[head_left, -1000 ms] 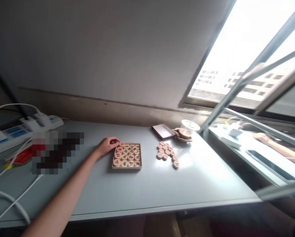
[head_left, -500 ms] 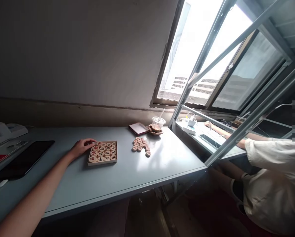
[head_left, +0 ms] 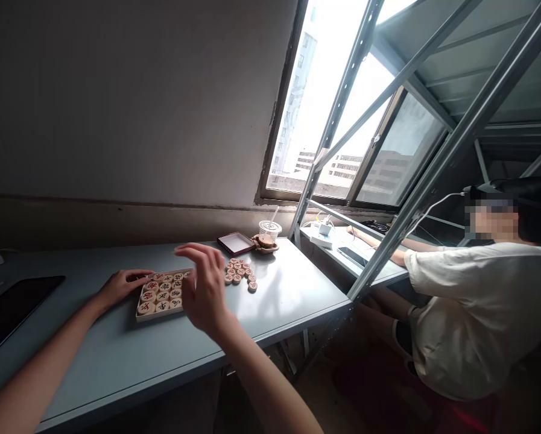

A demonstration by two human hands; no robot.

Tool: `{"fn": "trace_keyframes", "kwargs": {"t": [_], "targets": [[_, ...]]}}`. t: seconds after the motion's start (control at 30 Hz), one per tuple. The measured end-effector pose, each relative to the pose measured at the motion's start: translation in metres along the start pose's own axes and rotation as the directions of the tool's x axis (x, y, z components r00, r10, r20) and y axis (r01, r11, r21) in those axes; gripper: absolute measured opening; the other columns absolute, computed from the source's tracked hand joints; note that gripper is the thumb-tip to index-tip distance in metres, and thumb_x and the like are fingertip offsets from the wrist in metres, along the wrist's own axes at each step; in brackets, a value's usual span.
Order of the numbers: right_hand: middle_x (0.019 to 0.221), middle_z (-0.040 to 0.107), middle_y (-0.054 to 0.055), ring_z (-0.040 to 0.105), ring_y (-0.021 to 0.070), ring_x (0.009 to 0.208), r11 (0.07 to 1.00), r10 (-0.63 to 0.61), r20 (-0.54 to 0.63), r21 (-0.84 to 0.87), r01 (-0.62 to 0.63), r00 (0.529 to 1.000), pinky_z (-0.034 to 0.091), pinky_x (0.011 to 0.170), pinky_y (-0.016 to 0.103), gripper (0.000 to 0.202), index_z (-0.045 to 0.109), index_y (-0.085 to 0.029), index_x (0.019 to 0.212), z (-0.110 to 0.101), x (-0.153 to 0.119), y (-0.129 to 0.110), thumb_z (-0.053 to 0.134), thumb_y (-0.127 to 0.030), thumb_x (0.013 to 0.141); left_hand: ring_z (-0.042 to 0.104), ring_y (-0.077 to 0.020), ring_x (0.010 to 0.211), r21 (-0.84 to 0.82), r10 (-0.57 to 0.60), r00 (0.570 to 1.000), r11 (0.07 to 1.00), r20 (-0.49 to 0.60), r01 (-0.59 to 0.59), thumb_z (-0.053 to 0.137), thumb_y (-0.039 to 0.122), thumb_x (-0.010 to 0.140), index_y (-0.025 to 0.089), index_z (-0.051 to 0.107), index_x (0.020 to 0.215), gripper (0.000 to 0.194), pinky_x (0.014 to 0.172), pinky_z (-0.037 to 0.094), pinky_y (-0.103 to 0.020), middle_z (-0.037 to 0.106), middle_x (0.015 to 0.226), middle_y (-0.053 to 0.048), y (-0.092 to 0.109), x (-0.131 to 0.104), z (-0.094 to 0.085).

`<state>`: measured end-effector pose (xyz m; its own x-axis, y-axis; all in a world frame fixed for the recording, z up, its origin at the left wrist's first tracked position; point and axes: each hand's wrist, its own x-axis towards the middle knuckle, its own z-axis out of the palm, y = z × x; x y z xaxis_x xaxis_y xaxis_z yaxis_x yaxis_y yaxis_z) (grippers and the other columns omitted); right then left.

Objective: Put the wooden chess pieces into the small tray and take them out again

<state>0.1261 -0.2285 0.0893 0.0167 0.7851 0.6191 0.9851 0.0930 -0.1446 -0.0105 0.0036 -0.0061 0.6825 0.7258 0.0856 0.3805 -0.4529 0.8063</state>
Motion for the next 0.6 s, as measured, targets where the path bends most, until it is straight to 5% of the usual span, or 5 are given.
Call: {"fn": "trace_keyframes", "kwargs": {"t": [0.1, 0.23, 0.4, 0.6], "targets": [[0.135, 0.044, -0.001, 0.04, 0.0164, 0.118, 0.992, -0.123, 0.123, 0.052, 0.118, 0.985, 0.039, 0.092, 0.029, 0.039, 0.046, -0.029, 0.126, 0.032, 0.036, 0.019, 0.041, -0.015, 0.09, 0.061, -0.0301, 0.101, -0.059, -0.001, 0.999, 0.998, 0.032, 0.003, 0.066, 0.058, 0.057, 0.022, 0.072, 0.091, 0.05, 0.087, 0.046, -0.034, 0.072, 0.097, -0.005, -0.005, 0.003, -0.001], [0.119, 0.057, -0.001, 0.052, 0.0163, 0.105, 0.961, -0.275, 0.428, 0.131, 0.242, 0.861, 0.041, 0.083, 0.029, 0.026, 0.055, -0.03, 0.116, 0.083, 0.057, 0.044, 0.046, -0.029, 0.091, 0.061, -0.0318, 0.1, -0.107, 0.008, 1.0, 0.994, 0.03, -0.004, 0.067, 0.06, 0.055, 0.029, 0.074, 0.082, 0.042, 0.083, 0.049, -0.035, 0.073, 0.094, -0.001, -0.017, 0.01, -0.001], [0.116, 0.057, 0.0, 0.052, 0.0168, 0.104, 0.97, -0.178, 0.319, 0.218, 0.111, 0.931, 0.04, 0.082, 0.028, 0.024, 0.056, -0.03, 0.113, 0.117, 0.042, 0.054, 0.049, -0.031, 0.09, 0.063, -0.0318, 0.094, -0.11, 0.015, 0.998, 0.994, 0.057, -0.009, 0.066, 0.059, 0.056, 0.033, 0.074, 0.078, 0.035, 0.078, 0.051, -0.035, 0.073, 0.086, 0.002, -0.03, 0.021, 0.0], [0.104, 0.058, 0.001, 0.051, 0.0169, 0.099, 0.95, -0.13, 0.305, 0.311, 0.031, 0.943, 0.036, 0.083, 0.029, 0.017, 0.06, -0.026, 0.101, 0.113, 0.043, 0.06, 0.055, -0.031, 0.086, 0.062, -0.0308, 0.096, -0.033, -0.009, 0.996, 0.999, 0.089, 0.012, 0.063, 0.059, 0.059, 0.028, 0.073, 0.083, 0.04, 0.08, 0.049, -0.033, 0.073, 0.088, 0.0, -0.022, 0.021, -0.001]]}}
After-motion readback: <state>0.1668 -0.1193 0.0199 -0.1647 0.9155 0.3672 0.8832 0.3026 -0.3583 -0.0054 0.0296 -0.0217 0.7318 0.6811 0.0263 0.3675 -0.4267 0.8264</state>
